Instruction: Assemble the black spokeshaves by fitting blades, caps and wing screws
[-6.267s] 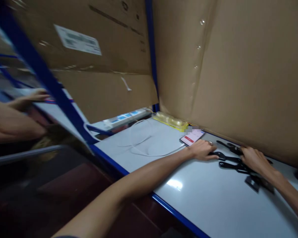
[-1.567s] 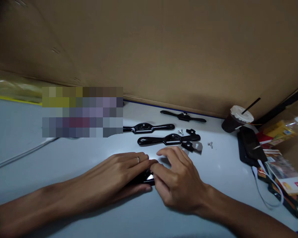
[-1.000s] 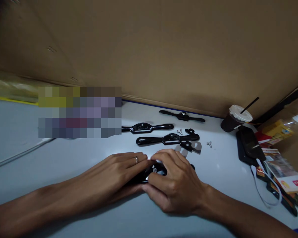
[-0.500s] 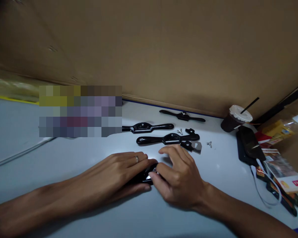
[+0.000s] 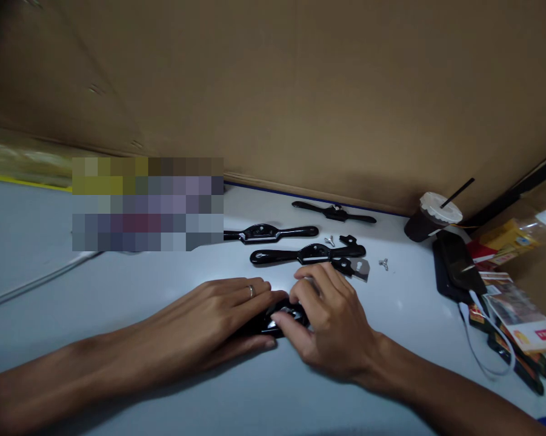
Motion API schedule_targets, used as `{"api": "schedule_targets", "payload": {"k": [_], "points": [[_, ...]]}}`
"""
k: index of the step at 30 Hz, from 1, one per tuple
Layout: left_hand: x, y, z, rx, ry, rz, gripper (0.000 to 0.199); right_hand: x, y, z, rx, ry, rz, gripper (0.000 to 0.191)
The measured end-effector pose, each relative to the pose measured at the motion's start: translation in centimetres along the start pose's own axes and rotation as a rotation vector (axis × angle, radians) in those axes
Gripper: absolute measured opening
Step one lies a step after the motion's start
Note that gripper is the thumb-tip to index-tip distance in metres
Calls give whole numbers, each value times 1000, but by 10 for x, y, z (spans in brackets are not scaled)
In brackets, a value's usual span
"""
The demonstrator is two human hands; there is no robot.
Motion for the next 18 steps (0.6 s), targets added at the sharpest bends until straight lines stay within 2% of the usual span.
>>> {"api": "schedule_targets", "payload": {"k": [4,6,9,12,14,18], "points": [[1,-1,-1,-13,-8,-10,20,6,-1,1,123,141,26,11],[1,-1,-1,-3,-4,-24,20,8,0,1,119,198,40,14],[0,0,-1,14,3,-17,16,5,1,2,13,133,11,22],[-1,1,0,18,7,-6,14,0,0,2,-43,27,-50,20],[0,0,0,10,9,-17,13,0,0,1,-18,20,-59,17],[2,-2,-1,-10,7,-30,18,4,0,1,87,127,-30,13]]}}
Point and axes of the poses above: each hand's wrist, its own z-axis towards the middle knuckle, its own y-axis out of the back of the hand, x = y × z, the point moved 3 cm from there along z, towards the middle knuckle, and after that the axes turned 4 degrees about -y, right-handed, at the moved point
